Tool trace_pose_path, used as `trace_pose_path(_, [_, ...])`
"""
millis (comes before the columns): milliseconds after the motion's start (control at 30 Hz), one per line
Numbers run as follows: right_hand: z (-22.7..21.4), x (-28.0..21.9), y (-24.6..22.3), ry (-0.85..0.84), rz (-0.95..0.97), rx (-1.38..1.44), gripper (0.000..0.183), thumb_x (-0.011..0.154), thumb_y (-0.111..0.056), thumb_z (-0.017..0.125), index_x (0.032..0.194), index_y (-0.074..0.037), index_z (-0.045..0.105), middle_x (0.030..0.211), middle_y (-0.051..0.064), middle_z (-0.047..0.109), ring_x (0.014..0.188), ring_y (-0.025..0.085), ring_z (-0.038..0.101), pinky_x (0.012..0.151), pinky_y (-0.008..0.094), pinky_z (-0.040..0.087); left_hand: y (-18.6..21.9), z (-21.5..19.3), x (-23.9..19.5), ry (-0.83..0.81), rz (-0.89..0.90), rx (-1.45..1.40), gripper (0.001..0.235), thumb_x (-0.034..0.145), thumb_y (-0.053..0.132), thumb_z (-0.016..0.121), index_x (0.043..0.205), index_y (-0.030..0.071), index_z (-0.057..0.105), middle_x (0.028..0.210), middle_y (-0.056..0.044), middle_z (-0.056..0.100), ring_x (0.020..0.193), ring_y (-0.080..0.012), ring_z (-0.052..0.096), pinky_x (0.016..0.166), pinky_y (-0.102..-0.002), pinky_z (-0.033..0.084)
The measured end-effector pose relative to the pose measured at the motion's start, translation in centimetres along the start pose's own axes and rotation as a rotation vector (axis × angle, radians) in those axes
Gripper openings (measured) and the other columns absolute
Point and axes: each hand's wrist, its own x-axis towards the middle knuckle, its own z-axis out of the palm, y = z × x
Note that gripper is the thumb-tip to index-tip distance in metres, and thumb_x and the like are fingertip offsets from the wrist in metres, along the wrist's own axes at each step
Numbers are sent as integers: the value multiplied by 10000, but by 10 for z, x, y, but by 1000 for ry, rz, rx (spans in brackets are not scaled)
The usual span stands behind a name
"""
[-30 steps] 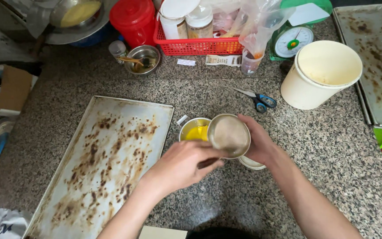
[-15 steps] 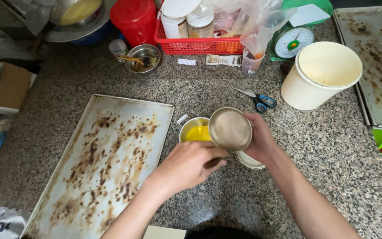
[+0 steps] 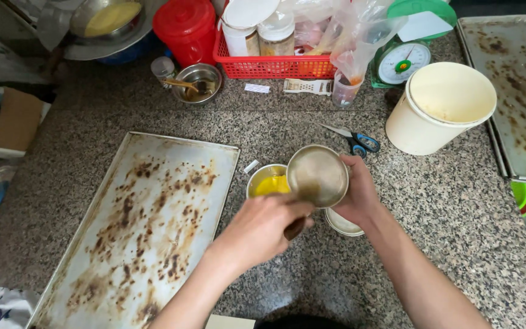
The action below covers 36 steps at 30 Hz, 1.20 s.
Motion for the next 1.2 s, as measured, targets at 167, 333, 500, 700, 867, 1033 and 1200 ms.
trace_pose_path(167, [11,-18,2,4,42,83,717,1034,-608,671,1524,-106,815,1488,239,846,1304,490,829,1184,699,663,-3,-26,7,198,29,-37,213,1171,141,774,1307,162,938,1153,-149,933,1102,-349,901,985,-496,722])
trace_pose_path(333, [21,-27,-9,-52,56,70,671,999,-610,587,1389,-99,782,1388,177,810,1308,386,718,1141,556,539,-8,-2,-3,61,177,-126,155,1203,196,750,1313,122,830,1171,-114,847,990,-449,873,772,-637,641])
trace_pose_path(500, [23,-40,-5,-56,118,-5,758,1023,-647,514,1593,-174,672,1583,219,698,1387,454,649,1200,673,510,-31,-4,5,428,103,27,260,1214,223,771,1407,68,852,1313,-136,923,1023,-310,876,899,-517,754])
trace_pose_path(700, [22,-30,0,34,126,-43,596,1018,-619,601,1377,-175,772,1435,165,786,1271,405,724,1017,550,597,3,-4,-7,82,107,-254,191,1175,250,805,1305,161,913,1134,-60,939,896,-318,929,889,-552,759])
trace_pose_path(867, [25,-40,5,-116,138,-37,705,1084,-619,487,1541,-103,636,1503,244,664,1356,435,651,1230,644,525,-7,-3,-1,374,74,-14,322,1131,16,816,1451,45,837,1462,-239,894,1118,-414,929,933,-486,867])
trace_pose_path(1033, [26,-43,2,141,257,-17,778,906,-645,635,1460,-99,665,1394,171,648,1209,374,627,961,458,561,11,-6,-13,119,215,-189,227,1150,100,849,1377,102,841,1208,-83,838,1018,-361,877,830,-558,727])
trace_pose_path(1200, [-23,-23,10,-401,153,38,744,1062,-608,636,1575,-70,667,1495,254,759,1375,434,728,1222,548,560,-6,-9,-5,281,110,-257,340,1185,156,768,1519,107,800,1576,-196,856,1332,-373,894,1165,-595,712])
